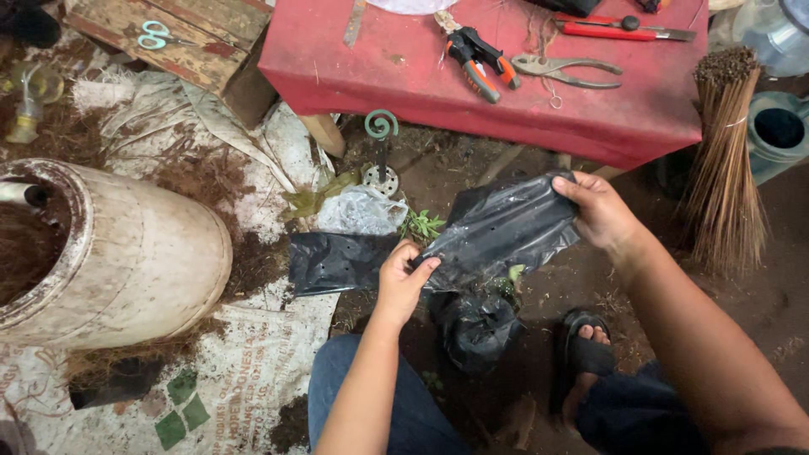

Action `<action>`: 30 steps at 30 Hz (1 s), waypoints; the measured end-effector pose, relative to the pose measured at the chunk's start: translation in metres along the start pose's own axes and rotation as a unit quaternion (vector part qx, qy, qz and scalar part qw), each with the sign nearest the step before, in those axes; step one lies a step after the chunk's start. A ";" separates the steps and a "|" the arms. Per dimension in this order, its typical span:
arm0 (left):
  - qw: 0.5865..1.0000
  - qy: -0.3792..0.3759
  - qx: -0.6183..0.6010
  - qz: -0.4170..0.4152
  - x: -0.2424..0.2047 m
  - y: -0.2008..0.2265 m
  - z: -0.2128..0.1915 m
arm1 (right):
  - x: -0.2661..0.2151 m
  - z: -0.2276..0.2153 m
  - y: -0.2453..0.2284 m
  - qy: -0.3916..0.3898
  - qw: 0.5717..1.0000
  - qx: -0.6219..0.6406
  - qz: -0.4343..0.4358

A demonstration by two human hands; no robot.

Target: The person scoops soil from a large container and fills black plastic planting pouches. The person places small green seedlings into the filled pouches and adjusts the soil around them.

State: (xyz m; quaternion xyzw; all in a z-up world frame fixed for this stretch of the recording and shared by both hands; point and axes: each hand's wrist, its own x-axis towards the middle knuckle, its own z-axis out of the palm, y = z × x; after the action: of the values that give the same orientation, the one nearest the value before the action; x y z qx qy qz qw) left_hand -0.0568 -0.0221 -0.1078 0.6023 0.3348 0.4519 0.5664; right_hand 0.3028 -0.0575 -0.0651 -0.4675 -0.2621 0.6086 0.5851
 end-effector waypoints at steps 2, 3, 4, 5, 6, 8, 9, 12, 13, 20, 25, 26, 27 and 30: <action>0.998 0.024 0.051 0.000 0.003 0.007 -0.004 | -0.001 0.001 -0.003 -0.002 1.000 0.008 -0.023; 0.996 0.036 0.077 0.000 0.006 0.011 -0.004 | -0.003 0.003 -0.005 -0.003 0.999 0.012 -0.034; 0.996 0.056 0.027 -0.063 0.009 0.016 -0.001 | -0.006 0.006 -0.009 -0.012 0.999 0.035 -0.028; 0.989 0.076 -0.022 -0.126 0.012 0.020 0.002 | -0.010 0.010 -0.013 -0.021 0.998 0.059 -0.023; 0.975 0.097 -0.072 -0.186 0.016 0.024 0.006 | -0.013 0.015 -0.020 -0.032 0.996 0.081 -0.018; 0.941 0.106 -0.207 -0.245 0.018 0.028 0.010 | -0.019 0.024 -0.028 -0.175 0.984 0.046 -0.011; 0.916 0.111 -0.272 -0.274 0.016 0.026 0.011 | -0.022 0.027 -0.030 -0.245 0.969 0.028 -0.006; 0.907 0.117 -0.316 -0.254 0.014 0.007 0.013 | -0.024 0.023 -0.033 -0.220 0.967 -0.124 0.031; 0.913 0.125 -0.306 -0.238 0.014 -0.002 0.011 | -0.023 0.019 -0.032 -0.206 0.969 -0.129 0.041; 0.915 0.160 -0.287 -0.235 0.021 -0.048 -0.003 | -0.007 0.000 -0.021 -0.153 0.980 -0.114 0.054; 0.865 0.211 -0.319 -0.325 0.025 -0.028 0.009 | -0.006 0.029 -0.005 -0.124 0.991 -0.014 0.052; 0.878 0.217 -0.289 -0.314 0.017 -0.025 0.017 | -0.005 0.037 -0.001 -0.103 0.993 -0.030 0.047; 0.890 0.222 -0.259 -0.303 0.010 -0.026 0.026 | -0.005 0.044 0.003 -0.083 0.995 -0.046 0.042; 0.943 0.137 -0.219 -0.212 -0.010 -0.044 0.054 | -0.008 0.055 0.013 -0.075 0.995 -0.048 0.053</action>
State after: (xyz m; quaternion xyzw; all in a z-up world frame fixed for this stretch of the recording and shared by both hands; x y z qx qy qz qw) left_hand -0.0056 -0.0461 -0.1506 0.3110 0.4219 0.4614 0.7159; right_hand 0.2472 -0.0548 -0.0512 -0.4614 -0.3090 0.6590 0.5073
